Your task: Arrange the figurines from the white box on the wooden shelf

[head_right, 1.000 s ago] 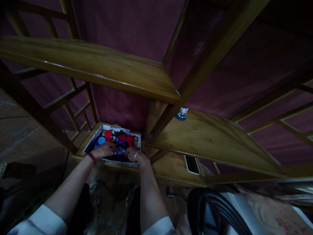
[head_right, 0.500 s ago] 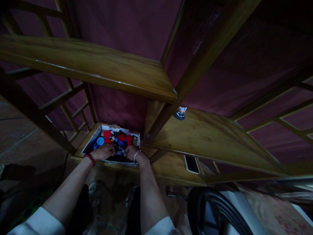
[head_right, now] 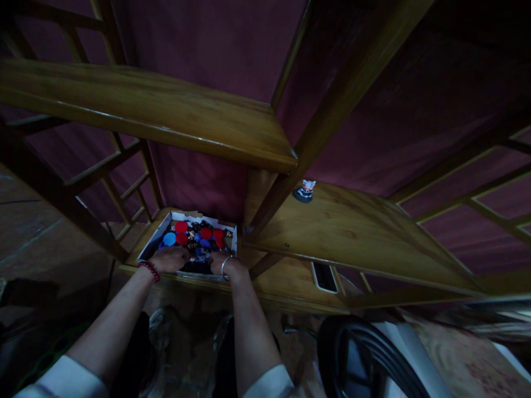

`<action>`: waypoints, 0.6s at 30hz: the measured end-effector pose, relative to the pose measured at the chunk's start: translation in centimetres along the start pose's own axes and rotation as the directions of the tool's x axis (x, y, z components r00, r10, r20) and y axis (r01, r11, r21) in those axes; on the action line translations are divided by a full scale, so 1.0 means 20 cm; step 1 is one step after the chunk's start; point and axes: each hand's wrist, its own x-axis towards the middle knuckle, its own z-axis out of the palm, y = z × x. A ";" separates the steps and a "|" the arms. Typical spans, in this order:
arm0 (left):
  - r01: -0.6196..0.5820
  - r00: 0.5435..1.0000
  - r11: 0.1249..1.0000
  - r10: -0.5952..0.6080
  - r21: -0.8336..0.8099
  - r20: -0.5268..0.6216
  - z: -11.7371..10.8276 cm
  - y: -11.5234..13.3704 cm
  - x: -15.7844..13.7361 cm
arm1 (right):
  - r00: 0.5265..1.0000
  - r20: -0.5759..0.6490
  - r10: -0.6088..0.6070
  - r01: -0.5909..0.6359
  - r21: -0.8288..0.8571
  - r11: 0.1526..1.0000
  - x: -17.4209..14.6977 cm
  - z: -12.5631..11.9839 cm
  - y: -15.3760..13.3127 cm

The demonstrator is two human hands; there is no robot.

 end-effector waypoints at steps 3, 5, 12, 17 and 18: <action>-0.065 0.998 0.997 0.065 -0.048 0.001 0.01 -0.02 0.00 | 1.000 0.030 0.004 -0.004 0.022 1.000 0.02 0.02 0.01; -0.109 0.994 0.989 0.107 -0.096 -0.022 0.02 -0.04 0.01 | 0.999 0.027 0.018 -0.020 0.044 0.999 0.04 0.03 0.01; -0.046 0.999 0.923 0.042 -0.382 -0.018 0.04 -0.05 0.05 | 0.994 -0.014 0.112 -0.105 0.241 0.965 0.04 0.03 -0.01; -0.035 0.999 0.870 0.046 -0.492 0.010 0.06 -0.02 0.08 | 0.972 0.036 0.232 -0.208 0.594 0.777 0.03 0.01 -0.03; -0.031 0.999 0.860 0.046 -0.510 0.015 0.06 -0.01 0.08 | 0.969 0.046 0.243 -0.214 0.651 0.728 0.04 0.01 -0.03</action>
